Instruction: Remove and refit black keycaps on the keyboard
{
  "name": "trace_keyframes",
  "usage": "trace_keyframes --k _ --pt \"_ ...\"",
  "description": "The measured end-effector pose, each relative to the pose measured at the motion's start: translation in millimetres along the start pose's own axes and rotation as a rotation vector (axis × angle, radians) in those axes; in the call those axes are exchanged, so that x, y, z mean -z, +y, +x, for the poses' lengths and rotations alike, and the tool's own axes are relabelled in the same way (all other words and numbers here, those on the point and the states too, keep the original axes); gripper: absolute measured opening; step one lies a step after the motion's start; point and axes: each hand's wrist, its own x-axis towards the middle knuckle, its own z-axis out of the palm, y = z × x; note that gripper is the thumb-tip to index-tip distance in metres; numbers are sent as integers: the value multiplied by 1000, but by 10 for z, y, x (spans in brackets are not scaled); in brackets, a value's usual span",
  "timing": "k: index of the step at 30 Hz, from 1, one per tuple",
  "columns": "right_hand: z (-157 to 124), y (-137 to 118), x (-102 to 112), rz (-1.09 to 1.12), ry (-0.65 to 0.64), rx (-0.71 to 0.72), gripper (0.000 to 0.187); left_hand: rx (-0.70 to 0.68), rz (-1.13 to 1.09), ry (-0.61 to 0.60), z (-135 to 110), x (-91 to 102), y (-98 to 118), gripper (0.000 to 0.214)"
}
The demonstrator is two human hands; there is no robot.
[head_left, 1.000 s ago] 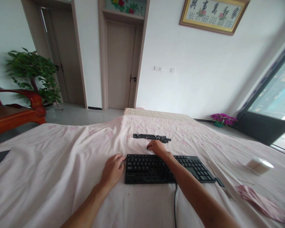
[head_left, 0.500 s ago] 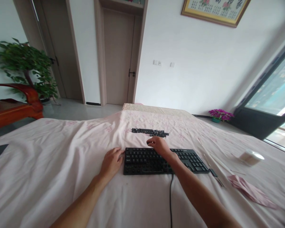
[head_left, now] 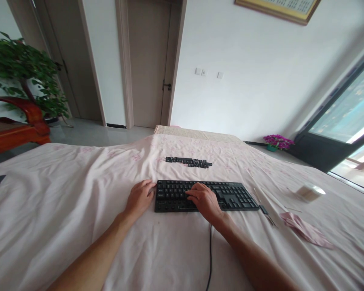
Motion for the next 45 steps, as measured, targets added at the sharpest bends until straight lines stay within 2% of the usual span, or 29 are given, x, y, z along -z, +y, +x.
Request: trace_keyframes --k 9,22,30,34,39,42,45 --pt "38 -73 -18 -168 -25 60 11 -1 1 -2 -3 2 2 33" --pt "-25 -177 6 -332 -100 114 20 5 -1 -5 -7 0 -5 33" --pt "-71 -258 11 -316 -159 92 30 4 14 -14 -5 5 4 34" --pt "-144 -111 26 -176 -71 20 43 -4 22 -16 -18 22 13 34" --pt "-521 114 101 -52 98 -70 49 -16 46 -23 -48 24 23 34" --pt "-748 192 105 -73 110 -105 48 -40 103 -38 -75 7 37 36" --pt "-831 226 82 -107 117 -131 47 -104 180 -56 -132 14 28 38"
